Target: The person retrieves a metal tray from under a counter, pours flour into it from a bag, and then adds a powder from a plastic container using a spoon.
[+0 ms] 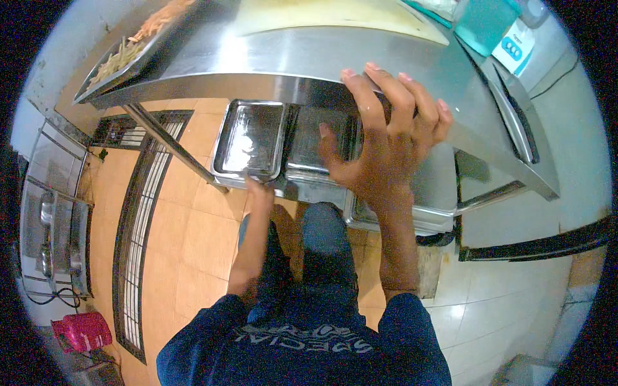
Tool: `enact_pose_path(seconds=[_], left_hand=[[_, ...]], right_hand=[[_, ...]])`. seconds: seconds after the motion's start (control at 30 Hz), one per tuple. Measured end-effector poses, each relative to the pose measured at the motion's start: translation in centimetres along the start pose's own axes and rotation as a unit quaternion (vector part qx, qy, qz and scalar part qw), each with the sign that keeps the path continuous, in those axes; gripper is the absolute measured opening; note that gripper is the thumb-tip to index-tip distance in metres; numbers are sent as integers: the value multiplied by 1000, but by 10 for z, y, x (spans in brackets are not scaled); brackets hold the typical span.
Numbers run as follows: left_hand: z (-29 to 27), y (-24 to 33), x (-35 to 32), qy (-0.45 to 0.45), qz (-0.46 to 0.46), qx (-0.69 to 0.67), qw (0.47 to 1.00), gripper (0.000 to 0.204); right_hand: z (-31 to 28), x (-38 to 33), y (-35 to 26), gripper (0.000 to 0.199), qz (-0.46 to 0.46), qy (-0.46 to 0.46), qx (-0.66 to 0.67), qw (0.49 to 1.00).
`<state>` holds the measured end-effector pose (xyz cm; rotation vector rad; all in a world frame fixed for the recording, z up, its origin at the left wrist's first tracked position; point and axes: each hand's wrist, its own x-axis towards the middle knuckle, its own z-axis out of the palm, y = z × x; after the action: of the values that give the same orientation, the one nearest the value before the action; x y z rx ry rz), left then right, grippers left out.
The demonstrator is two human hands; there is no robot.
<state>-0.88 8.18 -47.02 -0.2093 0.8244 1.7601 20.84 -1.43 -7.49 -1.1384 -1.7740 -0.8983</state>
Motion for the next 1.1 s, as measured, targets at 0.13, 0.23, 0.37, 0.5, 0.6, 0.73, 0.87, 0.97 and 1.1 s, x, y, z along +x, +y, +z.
enact_pose_path(seconds=[0.13, 0.23, 0.37, 0.5, 0.6, 0.73, 0.87, 0.97, 1.1], left_hand=[[15, -69, -53, 55, -232, 6, 971, 32], [-14, -64, -27, -114, -79, 171, 976, 30], [13, -84, -18, 53, -89, 205, 973, 25], [3, -83, -1, 88, 3, 152, 984, 21], [-3, -87, -7, -33, -115, 129, 984, 9], [12, -87, -18, -5, -109, 120, 987, 7], [27, -82, -24, -11, -56, 110, 992, 8], [24, -65, -18, -86, 10, 133, 987, 8], [65, -70, -51, -158, 73, 196, 965, 14]], right_hand=[[13, -55, -17, 52, -7, 58, 130, 990], [54, -136, -73, 50, 102, -113, 281, 948], [137, -275, -62, 54, 401, -224, 341, 820], [154, -302, -78, 55, 419, -277, 307, 808], [155, -308, -76, 58, 424, -266, 288, 816], [162, -305, -67, 61, 427, -244, 283, 823], [163, -309, -66, 60, 472, -271, 283, 790], [158, -304, -84, 58, 506, -270, 322, 753], [165, -322, -63, 55, 568, -171, 408, 694]])
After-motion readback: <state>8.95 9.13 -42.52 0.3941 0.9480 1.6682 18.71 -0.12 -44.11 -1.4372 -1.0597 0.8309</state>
